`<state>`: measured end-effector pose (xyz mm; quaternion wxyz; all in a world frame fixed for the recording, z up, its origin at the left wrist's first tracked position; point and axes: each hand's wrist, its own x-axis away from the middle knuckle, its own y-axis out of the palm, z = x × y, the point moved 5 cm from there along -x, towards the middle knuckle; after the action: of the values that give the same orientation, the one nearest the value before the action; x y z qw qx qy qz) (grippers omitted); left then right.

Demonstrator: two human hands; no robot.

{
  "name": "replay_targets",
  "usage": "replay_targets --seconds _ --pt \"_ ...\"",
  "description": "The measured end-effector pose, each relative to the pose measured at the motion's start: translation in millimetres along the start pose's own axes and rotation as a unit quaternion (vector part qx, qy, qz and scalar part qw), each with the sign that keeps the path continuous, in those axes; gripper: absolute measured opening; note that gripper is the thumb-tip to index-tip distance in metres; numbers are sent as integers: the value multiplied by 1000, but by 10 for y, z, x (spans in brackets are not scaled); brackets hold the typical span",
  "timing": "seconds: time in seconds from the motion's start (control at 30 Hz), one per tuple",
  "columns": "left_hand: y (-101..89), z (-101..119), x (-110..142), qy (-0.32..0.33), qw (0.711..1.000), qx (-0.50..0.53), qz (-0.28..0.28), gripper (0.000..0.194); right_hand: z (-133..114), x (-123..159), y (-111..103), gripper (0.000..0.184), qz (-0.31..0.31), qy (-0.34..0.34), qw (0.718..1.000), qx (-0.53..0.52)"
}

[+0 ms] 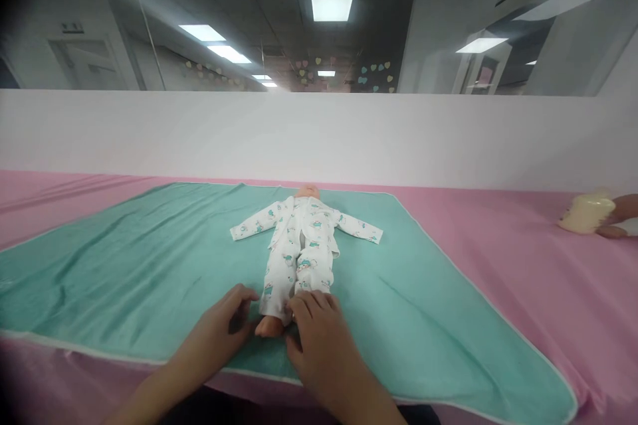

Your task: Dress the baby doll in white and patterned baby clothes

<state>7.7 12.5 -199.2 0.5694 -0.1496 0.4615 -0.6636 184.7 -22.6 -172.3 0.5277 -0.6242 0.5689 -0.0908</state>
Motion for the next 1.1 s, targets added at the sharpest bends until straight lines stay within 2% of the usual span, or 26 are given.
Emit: replay_targets --seconds 0.03,0.1,0.2,0.27,0.4,0.53,0.63,0.7,0.77,0.83,0.9,0.97,1.1 --pt "8 17 23 5 1000 -6 -4 29 -28 26 53 28 8 5 999 31" --pt "18 81 -4 20 999 -25 -5 30 -59 -5 143 24 23 17 996 81" --pt "23 143 -109 11 999 -50 3 23 -82 -127 177 15 40 13 996 77" --pt "20 154 -145 0 999 -53 7 19 -76 -170 126 11 58 23 998 23" --pt "-32 154 -75 3 999 -33 42 15 -58 -131 39 4 92 89 986 -103" --pt "-130 119 29 -8 993 12 121 10 -102 -113 145 7 70 113 964 -232" --pt "-163 115 29 -12 988 32 150 12 -113 -140 240 8 55 107 945 -306" --pt "-159 146 1 5 988 49 143 14 -112 -158 284 18 42 94 947 -305" --pt "-148 191 -30 28 989 71 125 14 -123 -167 306 31 34 70 962 -263" --pt "-141 228 -52 41 989 103 100 15 -144 -168 299 35 44 47 975 -213" --pt "-139 224 -68 24 985 154 74 15 -174 -165 274 33 59 37 980 -188" --pt "-129 177 -78 -20 972 230 46 13 -211 -165 243 26 68 34 979 -189" --pt "-93 98 -87 -78 914 399 0 15 -252 -174 218 9 56 44 981 -182"
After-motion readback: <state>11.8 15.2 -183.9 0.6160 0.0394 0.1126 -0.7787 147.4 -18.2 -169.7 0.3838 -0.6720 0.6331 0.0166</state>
